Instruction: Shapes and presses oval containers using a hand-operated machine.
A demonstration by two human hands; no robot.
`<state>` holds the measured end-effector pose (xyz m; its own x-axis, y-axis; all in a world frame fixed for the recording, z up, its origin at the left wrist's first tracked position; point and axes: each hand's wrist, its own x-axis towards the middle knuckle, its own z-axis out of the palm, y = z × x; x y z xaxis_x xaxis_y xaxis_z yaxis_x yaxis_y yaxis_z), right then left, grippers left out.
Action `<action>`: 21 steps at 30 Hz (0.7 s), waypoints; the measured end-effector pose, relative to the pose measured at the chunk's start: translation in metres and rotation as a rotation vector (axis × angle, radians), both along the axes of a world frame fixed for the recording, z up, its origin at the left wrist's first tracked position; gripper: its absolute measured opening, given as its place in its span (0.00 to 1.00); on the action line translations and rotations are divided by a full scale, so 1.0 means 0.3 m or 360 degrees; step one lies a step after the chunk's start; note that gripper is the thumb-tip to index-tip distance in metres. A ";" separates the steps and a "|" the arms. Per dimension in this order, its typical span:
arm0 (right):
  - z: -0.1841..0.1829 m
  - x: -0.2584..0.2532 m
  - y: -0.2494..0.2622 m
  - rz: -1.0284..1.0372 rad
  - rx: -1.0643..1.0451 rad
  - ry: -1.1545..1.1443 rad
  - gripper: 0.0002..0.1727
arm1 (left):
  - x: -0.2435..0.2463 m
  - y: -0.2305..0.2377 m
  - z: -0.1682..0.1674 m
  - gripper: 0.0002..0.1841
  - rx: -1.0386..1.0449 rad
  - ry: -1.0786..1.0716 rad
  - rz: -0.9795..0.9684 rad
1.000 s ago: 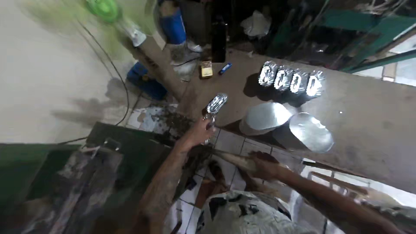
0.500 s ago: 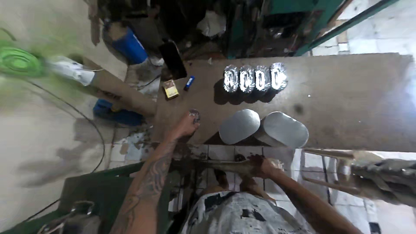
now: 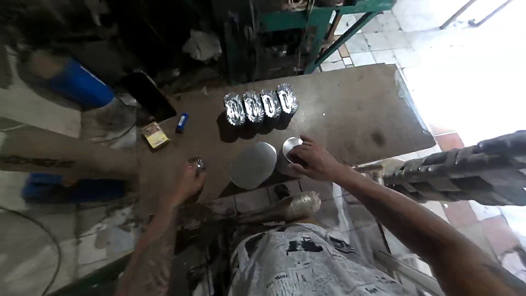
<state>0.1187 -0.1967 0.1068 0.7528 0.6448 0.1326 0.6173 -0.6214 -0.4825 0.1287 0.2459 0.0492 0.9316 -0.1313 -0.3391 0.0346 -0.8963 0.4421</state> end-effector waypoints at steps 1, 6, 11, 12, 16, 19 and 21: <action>0.007 0.007 -0.009 0.0005 0.0091 0.0109 0.24 | 0.010 0.013 -0.013 0.17 -0.0018 0.0033 -0.0020; 0.046 0.032 -0.027 0.0084 0.0249 0.0418 0.26 | 0.017 -0.036 0.083 0.28 -0.0081 0.0029 0.0178; 0.030 0.042 -0.043 0.0132 0.0239 0.0439 0.27 | -0.081 -0.574 0.448 0.25 -0.0126 -0.0111 -0.0012; 0.034 0.045 -0.042 0.0123 0.0223 0.0463 0.27 | -0.058 -0.647 0.459 0.26 -0.0008 0.0163 -0.0153; 0.022 0.035 -0.041 0.0051 0.0321 0.0418 0.23 | 0.072 -0.616 0.358 0.20 -0.0308 0.0640 -0.0519; -0.015 -0.003 -0.037 0.0034 0.0353 0.0228 0.16 | 0.132 -0.542 0.339 0.17 -0.0792 0.0957 -0.0702; -0.021 -0.013 -0.028 0.0028 0.0222 0.0156 0.21 | 0.154 -0.528 0.342 0.15 -0.0834 0.1014 -0.0748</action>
